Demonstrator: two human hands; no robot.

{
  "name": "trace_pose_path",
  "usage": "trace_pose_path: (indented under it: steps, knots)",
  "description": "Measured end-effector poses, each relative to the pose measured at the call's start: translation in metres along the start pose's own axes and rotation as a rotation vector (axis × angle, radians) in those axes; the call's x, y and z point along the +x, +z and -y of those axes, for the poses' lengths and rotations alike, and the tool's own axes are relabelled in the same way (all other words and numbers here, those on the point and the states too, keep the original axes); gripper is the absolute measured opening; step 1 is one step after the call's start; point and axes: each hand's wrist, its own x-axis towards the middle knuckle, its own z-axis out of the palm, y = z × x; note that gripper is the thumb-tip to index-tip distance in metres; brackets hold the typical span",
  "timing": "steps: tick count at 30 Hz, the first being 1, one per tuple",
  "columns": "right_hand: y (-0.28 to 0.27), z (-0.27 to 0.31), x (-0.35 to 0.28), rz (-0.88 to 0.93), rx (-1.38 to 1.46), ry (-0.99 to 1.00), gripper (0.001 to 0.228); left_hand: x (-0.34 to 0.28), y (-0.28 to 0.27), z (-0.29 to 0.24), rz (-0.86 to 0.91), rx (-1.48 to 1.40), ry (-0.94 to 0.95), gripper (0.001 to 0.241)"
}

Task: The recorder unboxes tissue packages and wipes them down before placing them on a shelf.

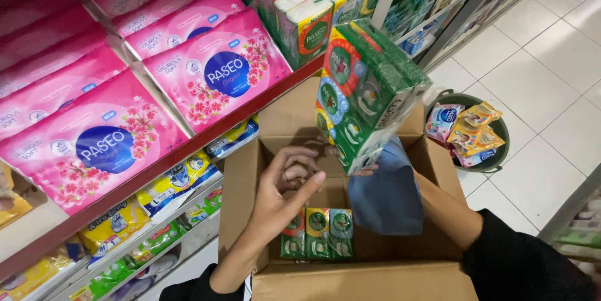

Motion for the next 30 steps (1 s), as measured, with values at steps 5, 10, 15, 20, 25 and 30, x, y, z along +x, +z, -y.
trace_pose_path:
  steps: [5,10,15,20,25,30]
  knots:
    - [0.002,0.0,0.0,-0.009,-0.014,-0.021,0.044,-0.001,0.0,-0.001,0.003,0.009,0.02,0.035]
    - [0.005,-0.003,-0.001,-0.018,-0.028,-0.042,0.044,-0.001,0.0,-0.003,0.001,0.011,-0.017,0.036]
    - [0.007,-0.004,-0.001,-0.023,-0.043,-0.067,0.045,-0.002,-0.001,-0.002,0.024,0.1,0.035,0.047]
    - [0.009,-0.004,-0.005,-0.028,-0.058,-0.091,0.045,-0.001,0.0,-0.006,0.033,0.119,0.009,0.05]
    - [0.01,-0.007,-0.016,-0.035,-0.075,-0.116,0.045,0.0,0.002,-0.01,0.031,0.134,-0.023,0.054]
    - [0.013,-0.008,-0.025,-0.037,-0.093,-0.14,0.046,-0.001,-0.001,-0.006,0.057,0.132,0.026,0.059]
